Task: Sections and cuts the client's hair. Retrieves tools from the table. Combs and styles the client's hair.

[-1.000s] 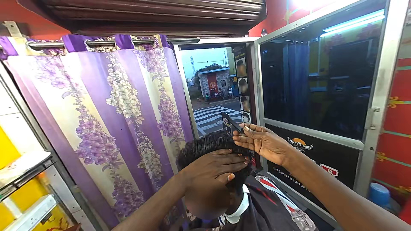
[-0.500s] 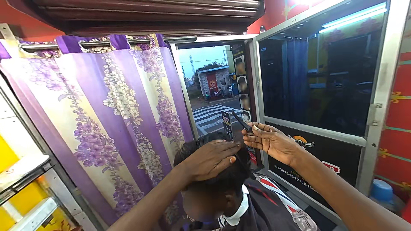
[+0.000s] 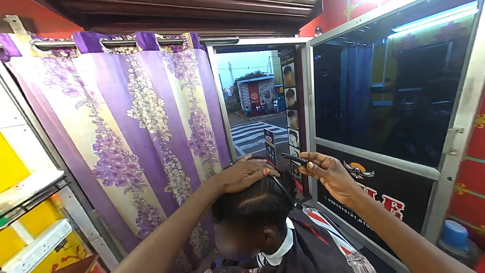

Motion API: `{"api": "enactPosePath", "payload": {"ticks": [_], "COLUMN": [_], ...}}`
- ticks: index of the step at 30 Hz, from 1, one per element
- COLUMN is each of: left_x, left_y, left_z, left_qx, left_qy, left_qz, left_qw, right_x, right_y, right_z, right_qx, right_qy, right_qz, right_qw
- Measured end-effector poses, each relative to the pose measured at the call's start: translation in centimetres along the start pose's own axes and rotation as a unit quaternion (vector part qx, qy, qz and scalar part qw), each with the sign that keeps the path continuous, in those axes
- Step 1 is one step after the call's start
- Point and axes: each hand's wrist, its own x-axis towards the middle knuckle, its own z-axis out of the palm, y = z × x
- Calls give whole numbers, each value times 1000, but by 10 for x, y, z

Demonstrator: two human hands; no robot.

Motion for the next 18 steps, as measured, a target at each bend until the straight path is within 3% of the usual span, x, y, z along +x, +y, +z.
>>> {"api": "enactPosePath", "payload": {"ticks": [8,11,14,18], "left_x": [2,1,-1,-2], "left_y": [-4,-1,1,4], "left_z": [2,2,2,2], "left_qx": [-55,-70,-76,-77], "left_qy": [22,25,26,30], "left_qz": [37,23,17,19], "left_qw": [998,997,997,996], "right_x": [4,9,9,8], "right_y": [38,47,60,79], "right_z": [-2,-1,-1,-3], "right_qx": [-25,-82,-167,-307], "right_qy": [12,-1,20,86], "right_qz": [-75,-150,-254,-394], "right_qw": [997,985,952,862]}}
